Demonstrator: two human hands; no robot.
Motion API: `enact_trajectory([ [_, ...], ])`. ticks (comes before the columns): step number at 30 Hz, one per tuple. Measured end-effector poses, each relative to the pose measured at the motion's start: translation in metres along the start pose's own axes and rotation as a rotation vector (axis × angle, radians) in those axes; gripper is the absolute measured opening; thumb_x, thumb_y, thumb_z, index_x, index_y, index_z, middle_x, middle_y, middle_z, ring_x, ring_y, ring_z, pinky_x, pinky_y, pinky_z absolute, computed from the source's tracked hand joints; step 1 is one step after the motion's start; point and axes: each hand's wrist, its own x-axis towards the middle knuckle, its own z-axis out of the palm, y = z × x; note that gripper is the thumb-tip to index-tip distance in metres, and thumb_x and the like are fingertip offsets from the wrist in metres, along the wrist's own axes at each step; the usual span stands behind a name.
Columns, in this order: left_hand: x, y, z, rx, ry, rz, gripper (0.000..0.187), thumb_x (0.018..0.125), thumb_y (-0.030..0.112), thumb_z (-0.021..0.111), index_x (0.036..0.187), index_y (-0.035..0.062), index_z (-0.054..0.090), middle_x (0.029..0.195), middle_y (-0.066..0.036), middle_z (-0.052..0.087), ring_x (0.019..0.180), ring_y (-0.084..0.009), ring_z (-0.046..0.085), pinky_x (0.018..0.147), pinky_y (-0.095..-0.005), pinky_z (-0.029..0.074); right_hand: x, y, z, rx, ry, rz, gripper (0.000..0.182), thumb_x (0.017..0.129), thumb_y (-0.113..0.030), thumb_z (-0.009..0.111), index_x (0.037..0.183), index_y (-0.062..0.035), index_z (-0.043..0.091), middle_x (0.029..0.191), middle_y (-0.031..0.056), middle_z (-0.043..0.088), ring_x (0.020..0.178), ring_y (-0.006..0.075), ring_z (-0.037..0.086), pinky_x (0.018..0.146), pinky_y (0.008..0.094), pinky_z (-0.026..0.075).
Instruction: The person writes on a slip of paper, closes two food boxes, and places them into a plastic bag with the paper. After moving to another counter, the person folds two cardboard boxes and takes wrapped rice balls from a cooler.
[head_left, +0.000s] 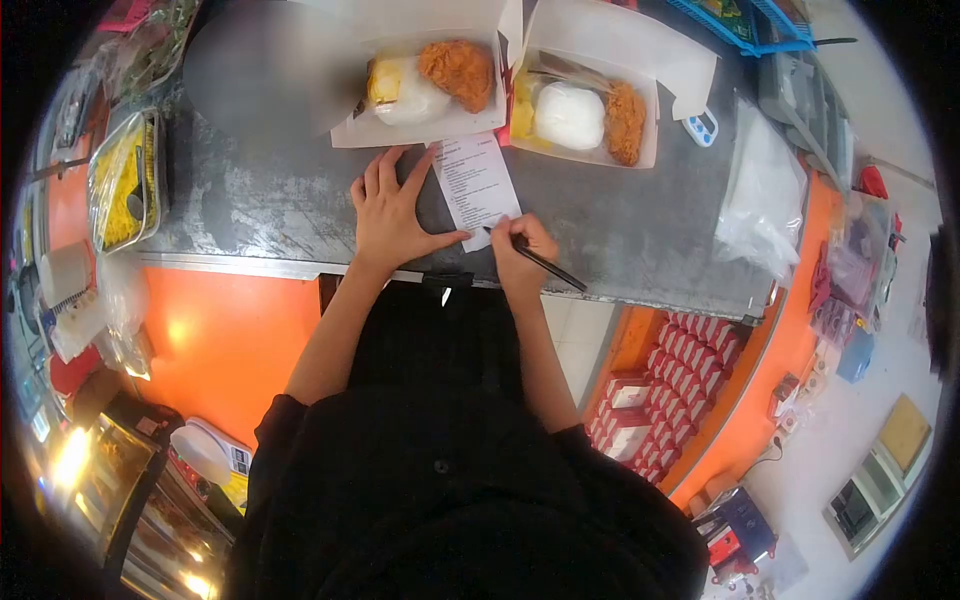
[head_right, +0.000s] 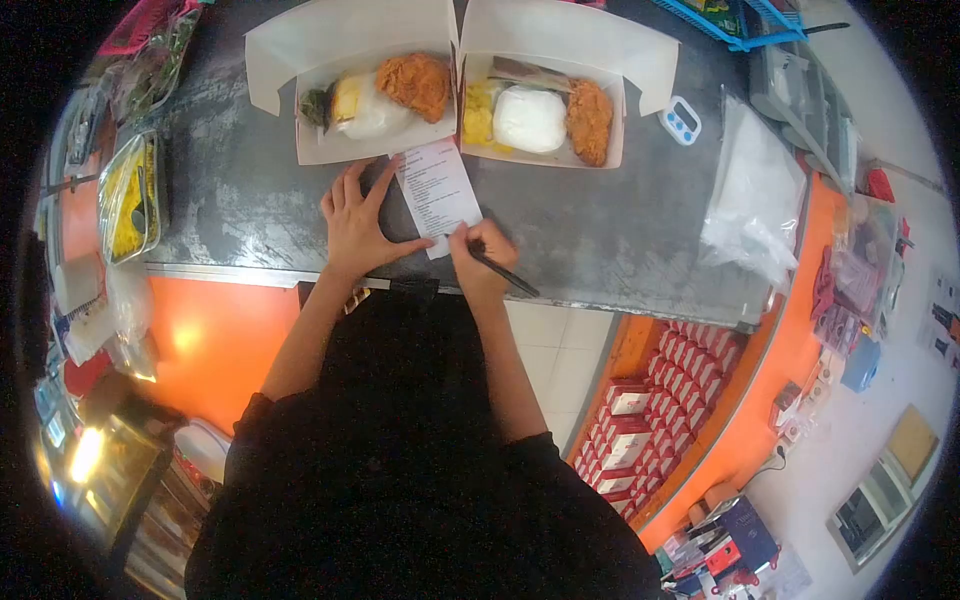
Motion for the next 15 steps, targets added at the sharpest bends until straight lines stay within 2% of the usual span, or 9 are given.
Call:
enact_trajectory([
  [1, 0.000, 0.000, 0.000, 0.004, -0.001, 0.000, 0.100, 0.043, 0.064, 0.072, 0.128, 0.0177, 0.045, 0.121, -0.013, 0.039, 0.112, -0.0300, 0.037, 0.089, -0.0450, 0.027, 0.001, -0.002, 0.001, -0.003, 0.004, -0.003, 0.023, 0.074, 0.001, 0.063, 0.059, -0.0030, 0.046, 0.051, -0.0043, 0.043, 0.048, 0.0008, 0.036, 0.043, 0.0192, 0.029],
  [3, -0.001, 0.001, 0.000, 0.005, 0.001, 0.005, 0.100, 0.043, 0.064, 0.072, 0.128, 0.0172, 0.045, 0.121, -0.013, 0.039, 0.112, -0.0300, 0.037, 0.089, -0.0449, 0.027, 0.003, -0.007, 0.002, -0.104, -0.161, -0.084, 0.022, 0.071, -0.001, 0.065, 0.058, -0.0032, 0.047, 0.047, 0.0032, 0.046, 0.043, 0.0067, 0.043, 0.043, 0.0250, 0.035],
  [5, -0.002, 0.000, 0.000, 0.010, 0.000, 0.013, 0.102, 0.043, 0.064, 0.072, 0.129, 0.0159, 0.044, 0.122, -0.013, 0.039, 0.113, -0.0300, 0.037, 0.089, -0.0449, 0.027, 0.005, -0.008, -0.004, -0.117, -0.159, -0.058, 0.019, 0.071, 0.001, 0.063, 0.061, -0.0022, 0.047, 0.055, 0.0052, 0.053, 0.046, 0.0087, 0.048, 0.046, 0.0246, 0.038],
  [7, -0.003, 0.000, 0.000, 0.001, -0.003, 0.012, 0.103, 0.044, 0.064, 0.072, 0.130, 0.0155, 0.043, 0.122, -0.014, 0.039, 0.114, -0.0300, 0.036, 0.089, -0.0450, 0.027, 0.006, 0.007, -0.008, 0.203, 0.147, -0.024, 0.016, 0.072, 0.003, 0.061, 0.066, -0.0016, 0.048, 0.065, 0.0068, 0.057, 0.052, 0.0108, 0.052, 0.050, 0.0243, 0.041],
  [8, -0.002, 0.000, -0.001, -0.001, -0.008, 0.004, 0.104, 0.044, 0.063, 0.072, 0.130, 0.0151, 0.041, 0.122, -0.014, 0.039, 0.114, -0.0300, 0.036, 0.090, -0.0451, 0.027, 0.008, 0.018, -0.017, 0.276, 0.201, -0.021, 0.012, 0.075, 0.003, 0.059, 0.075, -0.0029, 0.048, 0.071, 0.0078, 0.056, 0.056, 0.0116, 0.053, 0.053, 0.0238, 0.042],
  [10, -0.004, -0.002, -0.001, -0.014, 0.000, 0.009, 0.105, 0.044, 0.064, 0.071, 0.131, 0.0146, 0.040, 0.122, -0.014, 0.039, 0.115, -0.0299, 0.035, 0.090, -0.0453, 0.027, 0.021, -0.008, -0.050, 0.288, 0.354, 0.313, 0.013, 0.077, 0.000, 0.059, 0.084, -0.0045, 0.049, 0.068, 0.0080, 0.055, 0.056, 0.0121, 0.054, 0.053, 0.0252, 0.044],
  [12, -0.004, -0.002, -0.003, -0.023, 0.016, 0.011, 0.106, 0.044, 0.064, 0.071, 0.132, 0.0142, 0.038, 0.123, -0.014, 0.038, 0.115, -0.0299, 0.035, 0.090, -0.0456, 0.027, 0.046, -0.019, -0.090, -0.056, 0.367, 0.479, 0.018, 0.079, -0.004, 0.058, 0.094, -0.0027, 0.049, 0.068, 0.0113, 0.055, 0.055, 0.0134, 0.055, 0.053, 0.0274, 0.045],
  [13, -0.005, -0.002, -0.004, -0.035, 0.007, 0.009, 0.103, 0.048, 0.063, 0.070, 0.132, 0.0144, 0.038, 0.124, -0.014, 0.038, 0.116, -0.0299, 0.035, 0.091, -0.0455, 0.026, 0.060, -0.018, -0.109, -0.049, 0.373, 0.460, 0.018, 0.079, -0.004, 0.058, 0.094, -0.0027, 0.049, 0.068, 0.0113, 0.055, 0.055, 0.0134, 0.055, 0.053, 0.0274, 0.045],
  [15, -0.006, -0.003, -0.003, -0.041, 0.021, 0.018, 0.100, 0.051, 0.063, 0.069, 0.133, 0.0146, 0.037, 0.125, -0.014, 0.037, 0.116, -0.0299, 0.035, 0.091, -0.0454, 0.026, 0.093, -0.002, -0.142, -0.477, 0.134, 0.458, 0.024, 0.080, -0.015, 0.060, 0.098, 0.0004, 0.053, 0.070, 0.0159, 0.058, 0.058, 0.0215, 0.058, 0.057, 0.0331, 0.047],
])
